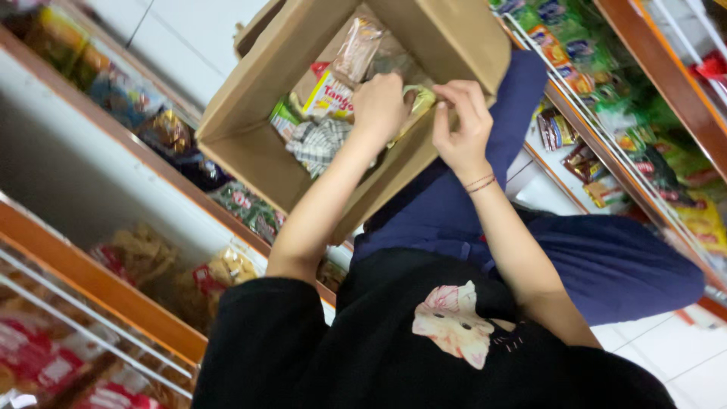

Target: The person wipes various packaged snack items with a cloth, scans them with a handheld barcode scanner, and places them onto a retail shelf.

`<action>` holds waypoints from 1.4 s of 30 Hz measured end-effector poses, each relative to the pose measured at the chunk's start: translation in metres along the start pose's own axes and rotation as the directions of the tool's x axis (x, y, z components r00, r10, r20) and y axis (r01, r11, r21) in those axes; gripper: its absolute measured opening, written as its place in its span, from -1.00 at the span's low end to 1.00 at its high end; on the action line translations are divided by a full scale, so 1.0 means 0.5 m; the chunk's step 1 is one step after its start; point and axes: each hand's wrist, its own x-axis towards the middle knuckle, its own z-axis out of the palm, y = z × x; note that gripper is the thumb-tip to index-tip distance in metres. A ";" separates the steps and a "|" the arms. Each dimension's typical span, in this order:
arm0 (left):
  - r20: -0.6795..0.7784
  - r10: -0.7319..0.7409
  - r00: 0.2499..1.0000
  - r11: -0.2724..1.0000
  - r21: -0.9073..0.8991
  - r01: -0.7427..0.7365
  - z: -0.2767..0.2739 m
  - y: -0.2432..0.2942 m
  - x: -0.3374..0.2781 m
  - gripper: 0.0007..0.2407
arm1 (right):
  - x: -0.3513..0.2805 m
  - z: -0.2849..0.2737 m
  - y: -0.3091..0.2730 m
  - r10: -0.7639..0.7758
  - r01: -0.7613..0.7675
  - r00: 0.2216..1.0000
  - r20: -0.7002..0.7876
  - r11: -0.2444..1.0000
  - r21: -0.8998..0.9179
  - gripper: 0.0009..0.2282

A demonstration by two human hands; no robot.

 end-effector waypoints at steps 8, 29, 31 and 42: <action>-0.510 0.477 0.716 0.767 -0.155 -0.622 -0.122 0.235 -0.149 -0.74 | -0.080 -0.073 0.107 0.120 -0.124 0.927 -0.355 0.992 0.013 -0.70; 0.461 0.213 0.861 0.168 -0.886 0.433 0.642 0.475 0.154 -0.84 | -0.422 -0.265 0.323 0.692 -0.488 0.281 -0.665 0.700 0.522 -0.76; 0.341 0.236 0.910 0.229 -0.930 0.289 0.613 0.479 0.134 -0.88 | -0.435 -0.263 0.333 0.691 -0.484 0.289 -0.663 0.703 0.521 -0.75; -0.164 0.451 0.877 0.626 -0.642 -0.442 0.253 0.388 -0.073 -0.90 | -0.383 -0.311 0.243 0.394 -0.617 0.746 -0.538 0.714 -0.332 -0.28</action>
